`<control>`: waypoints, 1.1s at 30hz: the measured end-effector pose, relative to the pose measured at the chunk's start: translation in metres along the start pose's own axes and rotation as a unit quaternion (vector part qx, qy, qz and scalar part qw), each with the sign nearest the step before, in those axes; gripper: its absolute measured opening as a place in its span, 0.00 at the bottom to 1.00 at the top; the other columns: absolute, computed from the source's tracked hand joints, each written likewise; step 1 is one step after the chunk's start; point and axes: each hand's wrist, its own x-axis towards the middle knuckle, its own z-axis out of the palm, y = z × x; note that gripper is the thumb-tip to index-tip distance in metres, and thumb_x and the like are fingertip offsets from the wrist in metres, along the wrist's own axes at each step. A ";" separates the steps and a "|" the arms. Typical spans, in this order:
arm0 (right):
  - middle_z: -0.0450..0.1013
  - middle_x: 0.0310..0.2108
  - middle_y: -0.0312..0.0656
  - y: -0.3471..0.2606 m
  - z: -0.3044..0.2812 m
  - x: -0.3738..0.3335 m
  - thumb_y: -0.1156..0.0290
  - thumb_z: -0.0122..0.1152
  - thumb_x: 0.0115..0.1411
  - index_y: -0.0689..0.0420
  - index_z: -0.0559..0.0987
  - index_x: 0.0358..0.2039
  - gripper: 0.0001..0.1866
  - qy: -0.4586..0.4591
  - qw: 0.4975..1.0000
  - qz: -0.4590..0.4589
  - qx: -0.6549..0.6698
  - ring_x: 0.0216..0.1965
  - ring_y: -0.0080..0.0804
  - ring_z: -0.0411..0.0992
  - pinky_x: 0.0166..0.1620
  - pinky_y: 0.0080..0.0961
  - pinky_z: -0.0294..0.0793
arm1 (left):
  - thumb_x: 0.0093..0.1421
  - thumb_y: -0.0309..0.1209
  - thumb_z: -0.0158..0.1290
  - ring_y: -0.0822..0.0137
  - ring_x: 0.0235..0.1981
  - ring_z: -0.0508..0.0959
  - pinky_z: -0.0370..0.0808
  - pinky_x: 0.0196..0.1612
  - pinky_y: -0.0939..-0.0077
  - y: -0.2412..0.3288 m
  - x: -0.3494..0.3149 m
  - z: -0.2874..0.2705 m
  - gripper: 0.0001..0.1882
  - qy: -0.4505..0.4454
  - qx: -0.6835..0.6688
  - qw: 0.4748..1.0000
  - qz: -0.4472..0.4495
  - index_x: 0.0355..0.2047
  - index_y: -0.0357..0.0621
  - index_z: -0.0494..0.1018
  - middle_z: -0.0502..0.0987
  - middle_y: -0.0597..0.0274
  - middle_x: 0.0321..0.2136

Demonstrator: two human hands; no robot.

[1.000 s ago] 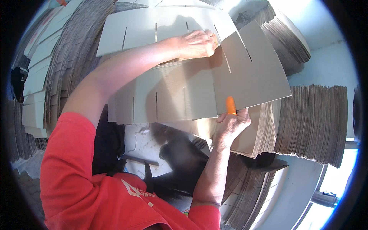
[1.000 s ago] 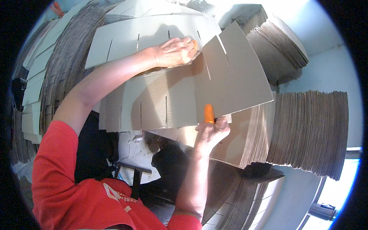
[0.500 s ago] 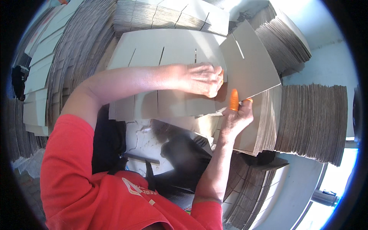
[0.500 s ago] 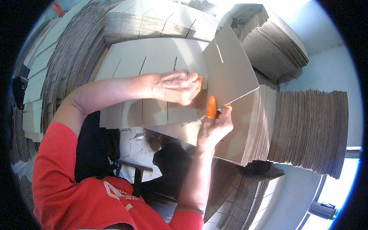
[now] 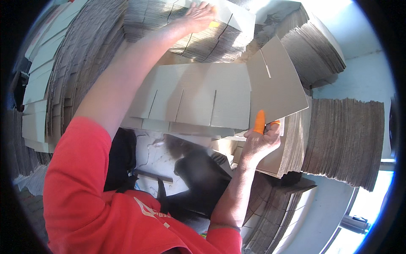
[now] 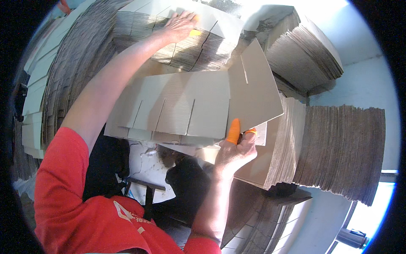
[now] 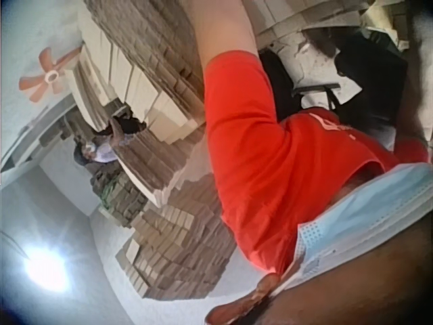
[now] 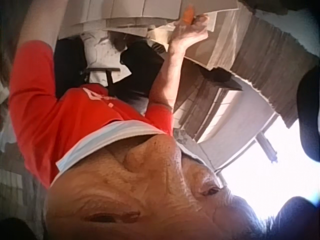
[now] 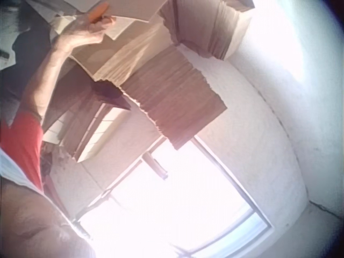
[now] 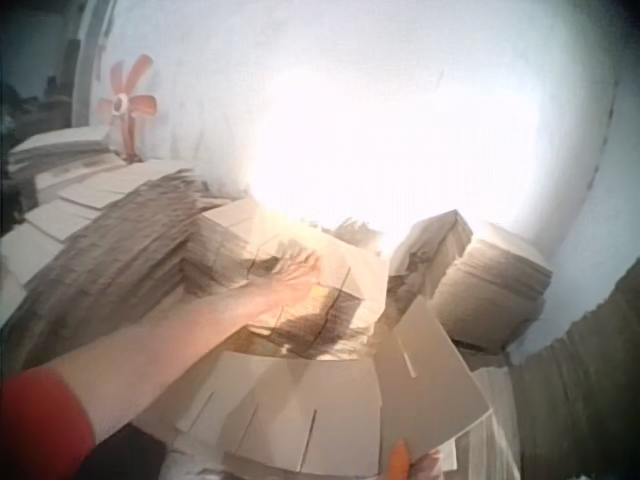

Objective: The person assembles flat cardboard pieces by folding them along pre-scored lines and interlocking tabs to form box-like structures. They repeatedly pick up new pieces, fold them, and stack the finished units.

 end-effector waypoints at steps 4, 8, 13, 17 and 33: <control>0.69 0.15 0.34 0.019 -0.006 -0.003 0.79 0.63 0.59 0.62 0.74 0.27 0.07 0.001 1.000 0.009 0.022 0.16 0.13 0.62 0.20 0.15 0.65 | 0.55 0.25 0.52 0.56 0.47 0.74 0.74 0.48 0.60 0.014 0.030 -0.007 0.13 -0.251 -0.049 0.962 0.099 0.42 0.40 0.73 0.77 0.52 0.39; 0.72 0.17 0.36 0.026 -0.002 -0.007 0.78 0.64 0.60 0.62 0.73 0.26 0.08 0.002 1.000 -0.007 0.018 0.19 0.13 0.63 0.23 0.16 0.68 | 0.54 0.24 0.52 0.57 0.45 0.75 0.77 0.40 0.60 0.015 0.034 -0.029 0.09 -0.180 -0.128 0.973 0.065 0.37 0.41 0.74 0.77 0.55 0.34; 0.77 0.22 0.41 0.020 0.005 -0.009 0.80 0.64 0.59 0.64 0.75 0.28 0.06 0.033 0.999 -0.041 0.005 0.22 0.16 0.68 0.27 0.18 0.72 | 0.56 0.24 0.50 0.59 0.47 0.74 0.79 0.41 0.63 0.031 0.043 -0.062 0.12 -0.002 -0.209 0.972 0.111 0.41 0.43 0.73 0.75 0.60 0.44; 0.78 0.25 0.43 0.024 0.004 -0.012 0.81 0.62 0.60 0.65 0.76 0.32 0.02 0.035 0.999 -0.023 -0.011 0.23 0.19 0.70 0.29 0.19 0.73 | 0.55 0.22 0.50 0.63 0.44 0.72 0.81 0.36 0.75 0.076 0.051 -0.114 0.17 -0.105 -0.073 0.978 0.163 0.47 0.32 0.70 0.73 0.57 0.40; 0.75 0.20 0.54 -0.038 -0.010 0.017 0.73 0.55 0.61 0.64 0.74 0.31 0.07 -0.081 0.937 -0.113 -0.321 0.23 0.52 0.77 0.27 0.38 0.76 | 0.60 0.28 0.53 0.70 0.32 0.76 0.78 0.28 0.76 0.123 0.014 -0.268 0.06 -0.206 -0.316 0.904 0.200 0.31 0.37 0.74 0.76 0.58 0.29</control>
